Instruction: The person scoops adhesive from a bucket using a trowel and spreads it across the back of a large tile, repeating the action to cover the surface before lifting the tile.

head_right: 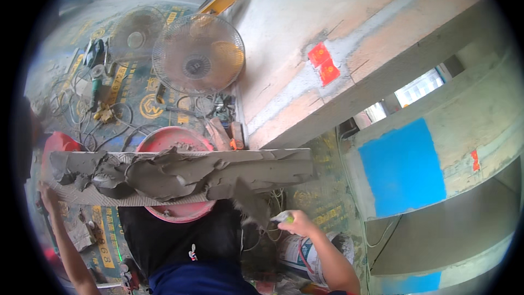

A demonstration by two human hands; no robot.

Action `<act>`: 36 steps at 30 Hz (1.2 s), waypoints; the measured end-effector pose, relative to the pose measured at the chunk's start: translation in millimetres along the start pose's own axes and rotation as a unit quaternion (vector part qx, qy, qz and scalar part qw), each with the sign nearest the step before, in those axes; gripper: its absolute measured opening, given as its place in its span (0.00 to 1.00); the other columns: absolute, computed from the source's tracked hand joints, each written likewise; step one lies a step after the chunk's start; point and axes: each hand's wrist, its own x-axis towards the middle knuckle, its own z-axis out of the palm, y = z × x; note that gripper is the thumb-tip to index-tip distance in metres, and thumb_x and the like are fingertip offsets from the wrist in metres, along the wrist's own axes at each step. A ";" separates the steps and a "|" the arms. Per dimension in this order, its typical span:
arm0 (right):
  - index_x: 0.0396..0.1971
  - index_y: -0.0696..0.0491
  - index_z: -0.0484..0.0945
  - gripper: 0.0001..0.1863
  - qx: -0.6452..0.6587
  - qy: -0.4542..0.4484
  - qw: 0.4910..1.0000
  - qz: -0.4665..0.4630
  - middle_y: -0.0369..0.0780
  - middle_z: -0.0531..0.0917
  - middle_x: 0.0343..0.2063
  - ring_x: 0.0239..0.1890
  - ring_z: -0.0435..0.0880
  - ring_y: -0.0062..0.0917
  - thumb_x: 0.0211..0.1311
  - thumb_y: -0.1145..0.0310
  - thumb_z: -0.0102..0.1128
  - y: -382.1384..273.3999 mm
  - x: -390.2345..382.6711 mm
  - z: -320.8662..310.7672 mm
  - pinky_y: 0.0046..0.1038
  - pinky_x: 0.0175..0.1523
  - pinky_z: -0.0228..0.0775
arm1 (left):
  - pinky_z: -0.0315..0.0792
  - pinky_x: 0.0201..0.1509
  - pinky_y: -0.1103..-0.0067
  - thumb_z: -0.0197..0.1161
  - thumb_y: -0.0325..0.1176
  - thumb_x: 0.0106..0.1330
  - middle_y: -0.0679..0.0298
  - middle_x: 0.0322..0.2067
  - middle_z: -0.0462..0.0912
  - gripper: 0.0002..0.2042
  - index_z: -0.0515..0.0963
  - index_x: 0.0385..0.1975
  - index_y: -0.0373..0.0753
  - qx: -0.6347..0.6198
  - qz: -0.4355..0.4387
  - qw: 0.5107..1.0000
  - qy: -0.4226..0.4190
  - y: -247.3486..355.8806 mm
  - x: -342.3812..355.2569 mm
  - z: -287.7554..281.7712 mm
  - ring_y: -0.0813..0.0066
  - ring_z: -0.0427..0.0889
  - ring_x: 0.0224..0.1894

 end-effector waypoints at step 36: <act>0.38 0.57 0.78 0.20 -0.300 -0.015 0.943 -0.146 0.52 0.82 0.30 0.35 0.81 0.46 0.50 0.57 0.63 -92.7 60.8 59.3 0.38 0.41 0.72 | 0.66 0.64 0.69 0.46 0.26 0.62 0.40 0.54 0.72 0.18 0.72 0.50 0.24 -0.151 -0.068 0.985 -0.038 7.3 2.1 -43.4 0.50 0.69 0.62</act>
